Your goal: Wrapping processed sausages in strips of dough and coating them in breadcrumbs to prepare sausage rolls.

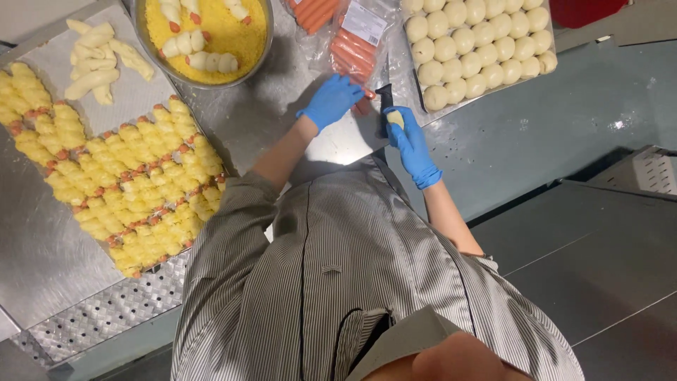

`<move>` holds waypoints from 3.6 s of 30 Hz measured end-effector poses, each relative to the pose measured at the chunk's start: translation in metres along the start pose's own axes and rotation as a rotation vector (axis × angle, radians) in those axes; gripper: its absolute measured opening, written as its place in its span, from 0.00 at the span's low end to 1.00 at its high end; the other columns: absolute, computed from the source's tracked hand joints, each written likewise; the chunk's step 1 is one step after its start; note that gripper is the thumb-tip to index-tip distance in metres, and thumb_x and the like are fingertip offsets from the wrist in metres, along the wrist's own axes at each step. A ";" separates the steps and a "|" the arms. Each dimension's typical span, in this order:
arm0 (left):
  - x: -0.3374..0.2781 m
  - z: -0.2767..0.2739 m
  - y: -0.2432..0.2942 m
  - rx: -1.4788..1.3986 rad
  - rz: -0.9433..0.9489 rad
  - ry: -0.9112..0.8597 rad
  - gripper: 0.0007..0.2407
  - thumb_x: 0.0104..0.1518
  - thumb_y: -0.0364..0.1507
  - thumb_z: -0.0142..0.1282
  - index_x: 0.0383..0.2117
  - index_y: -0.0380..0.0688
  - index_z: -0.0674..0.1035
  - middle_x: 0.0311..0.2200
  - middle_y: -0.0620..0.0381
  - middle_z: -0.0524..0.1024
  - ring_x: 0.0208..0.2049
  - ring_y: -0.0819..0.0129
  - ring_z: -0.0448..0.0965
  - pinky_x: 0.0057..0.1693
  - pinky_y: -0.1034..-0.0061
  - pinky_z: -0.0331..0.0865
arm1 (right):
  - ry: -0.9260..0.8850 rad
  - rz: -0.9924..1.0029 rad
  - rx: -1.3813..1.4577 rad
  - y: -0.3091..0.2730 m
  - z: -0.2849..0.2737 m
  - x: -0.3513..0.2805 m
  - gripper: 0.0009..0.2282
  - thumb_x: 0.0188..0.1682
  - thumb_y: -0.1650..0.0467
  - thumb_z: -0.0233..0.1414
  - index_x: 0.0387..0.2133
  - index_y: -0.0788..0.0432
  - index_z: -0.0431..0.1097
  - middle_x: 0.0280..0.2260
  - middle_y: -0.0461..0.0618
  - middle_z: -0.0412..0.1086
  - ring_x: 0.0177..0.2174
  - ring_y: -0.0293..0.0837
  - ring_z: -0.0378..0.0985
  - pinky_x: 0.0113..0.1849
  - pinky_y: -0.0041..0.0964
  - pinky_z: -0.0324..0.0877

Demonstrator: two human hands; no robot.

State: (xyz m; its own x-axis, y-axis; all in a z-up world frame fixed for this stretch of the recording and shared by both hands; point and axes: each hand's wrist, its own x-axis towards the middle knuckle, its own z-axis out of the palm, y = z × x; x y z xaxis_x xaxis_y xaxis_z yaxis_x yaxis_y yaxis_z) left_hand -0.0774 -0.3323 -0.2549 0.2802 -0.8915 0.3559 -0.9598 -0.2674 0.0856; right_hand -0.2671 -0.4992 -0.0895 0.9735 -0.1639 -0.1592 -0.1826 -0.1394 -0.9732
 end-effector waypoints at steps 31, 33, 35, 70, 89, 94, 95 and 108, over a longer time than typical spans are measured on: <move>0.032 -0.238 0.088 -0.053 -0.353 0.506 0.22 0.58 0.23 0.58 0.61 0.45 0.72 0.49 0.51 0.74 0.42 0.63 0.76 0.53 0.68 0.71 | 0.308 -0.326 0.604 -0.081 0.057 0.048 0.05 0.57 0.75 0.55 0.36 0.59 0.65 0.42 0.45 0.65 0.40 0.34 0.66 0.48 0.28 0.65; 0.028 -0.235 0.086 -0.047 -0.297 0.559 0.20 0.61 0.25 0.63 0.60 0.41 0.73 0.50 0.48 0.76 0.38 0.64 0.75 0.49 0.70 0.71 | 0.304 -0.278 0.571 -0.097 0.058 0.043 0.05 0.55 0.75 0.54 0.33 0.57 0.63 0.46 0.46 0.66 0.43 0.35 0.69 0.50 0.29 0.68; 0.028 -0.243 0.088 -0.074 -0.335 0.526 0.21 0.60 0.25 0.64 0.60 0.39 0.74 0.48 0.51 0.76 0.37 0.65 0.76 0.47 0.69 0.70 | 0.288 -0.265 0.578 -0.103 0.056 0.037 0.05 0.55 0.75 0.54 0.34 0.58 0.64 0.45 0.47 0.67 0.42 0.36 0.70 0.47 0.30 0.68; -0.007 -0.301 0.068 -2.183 -0.575 0.397 0.13 0.74 0.33 0.40 0.36 0.37 0.74 0.20 0.70 0.57 0.19 0.84 0.51 0.28 0.84 0.47 | -0.650 0.060 0.396 -0.116 0.002 0.016 0.23 0.60 0.58 0.41 0.47 0.69 0.71 0.26 0.46 0.67 0.22 0.35 0.62 0.28 0.29 0.60; -0.011 -0.245 0.058 -0.940 -0.567 0.304 0.09 0.66 0.29 0.54 0.34 0.34 0.79 0.26 0.51 0.78 0.27 0.70 0.76 0.37 0.70 0.69 | -0.628 0.015 0.035 -0.185 0.005 0.041 0.10 0.58 0.70 0.51 0.47 0.66 0.67 0.26 0.40 0.65 0.26 0.30 0.65 0.30 0.25 0.64; -0.022 -0.283 0.051 -1.868 -0.791 0.144 0.13 0.72 0.31 0.43 0.31 0.37 0.75 0.20 0.63 0.61 0.20 0.82 0.56 0.30 0.79 0.50 | -0.932 0.073 0.046 -0.165 0.010 0.030 0.18 0.53 0.71 0.54 0.54 0.65 0.61 0.30 0.43 0.66 0.26 0.32 0.67 0.29 0.27 0.65; -0.023 -0.286 0.053 -1.997 -0.730 0.136 0.10 0.69 0.30 0.44 0.33 0.37 0.75 0.21 0.64 0.61 0.21 0.82 0.57 0.30 0.81 0.52 | -1.053 0.172 0.041 -0.156 0.012 0.032 0.18 0.51 0.71 0.54 0.53 0.65 0.62 0.28 0.45 0.67 0.24 0.33 0.68 0.27 0.28 0.65; -0.030 -0.208 0.063 -0.582 -0.162 -0.111 0.06 0.61 0.31 0.57 0.37 0.48 0.84 0.27 0.48 0.78 0.29 0.53 0.77 0.37 0.62 0.67 | -0.557 -0.466 -0.536 -0.170 0.015 0.069 0.18 0.42 0.75 0.54 0.47 0.52 0.75 0.34 0.54 0.77 0.32 0.49 0.81 0.37 0.38 0.74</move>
State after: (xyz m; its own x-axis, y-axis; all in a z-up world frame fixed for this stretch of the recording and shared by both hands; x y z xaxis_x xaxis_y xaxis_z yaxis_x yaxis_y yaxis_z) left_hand -0.1500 -0.2460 -0.0667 0.3938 -0.8972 0.1998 -0.7487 -0.1870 0.6360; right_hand -0.1667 -0.4726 0.0628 0.8650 0.5002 0.0395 0.3433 -0.5326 -0.7736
